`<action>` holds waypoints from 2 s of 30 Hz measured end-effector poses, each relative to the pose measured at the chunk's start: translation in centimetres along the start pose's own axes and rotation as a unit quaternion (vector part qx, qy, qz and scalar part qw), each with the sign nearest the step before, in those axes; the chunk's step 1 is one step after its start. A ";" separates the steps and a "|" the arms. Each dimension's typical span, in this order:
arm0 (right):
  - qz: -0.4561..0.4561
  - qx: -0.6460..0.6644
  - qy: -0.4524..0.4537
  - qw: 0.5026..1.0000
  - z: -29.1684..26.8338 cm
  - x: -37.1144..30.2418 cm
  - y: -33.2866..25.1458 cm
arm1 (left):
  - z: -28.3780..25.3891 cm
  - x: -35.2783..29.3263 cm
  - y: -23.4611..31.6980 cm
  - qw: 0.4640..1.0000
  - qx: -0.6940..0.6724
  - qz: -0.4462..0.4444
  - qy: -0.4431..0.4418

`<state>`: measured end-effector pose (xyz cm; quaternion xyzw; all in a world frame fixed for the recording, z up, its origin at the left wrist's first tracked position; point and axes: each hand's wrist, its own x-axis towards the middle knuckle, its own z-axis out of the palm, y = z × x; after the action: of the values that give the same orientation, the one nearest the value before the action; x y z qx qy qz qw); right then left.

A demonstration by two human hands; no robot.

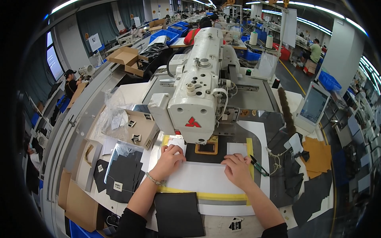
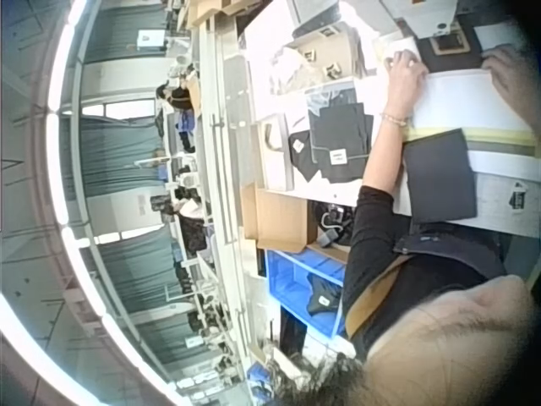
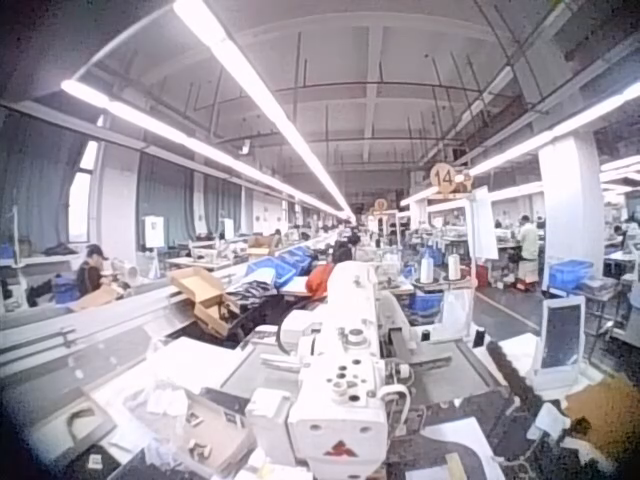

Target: Sewing small white labels onto rectangular leather squares using an industrial sewing machine.

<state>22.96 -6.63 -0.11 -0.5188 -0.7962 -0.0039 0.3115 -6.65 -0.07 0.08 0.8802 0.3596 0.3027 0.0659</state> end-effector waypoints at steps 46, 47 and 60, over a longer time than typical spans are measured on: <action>0.038 -0.015 -0.029 0.999 0.8 1.6 1.7 | 0.1 0.7 0.8 0.994 0.084 0.020 -0.074; 0.039 -0.013 -0.031 0.999 0.8 1.5 1.6 | 0.3 0.6 0.7 0.993 0.088 0.018 -0.073; 0.026 -0.063 -0.002 0.998 0.5 0.2 0.6 | 0.2 -0.2 0.8 0.994 0.078 -0.001 -0.071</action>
<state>23.16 -6.05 -0.65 -0.5579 -0.7813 -0.0448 0.2761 -6.21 -0.78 0.07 0.9013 0.3778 0.2106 0.0229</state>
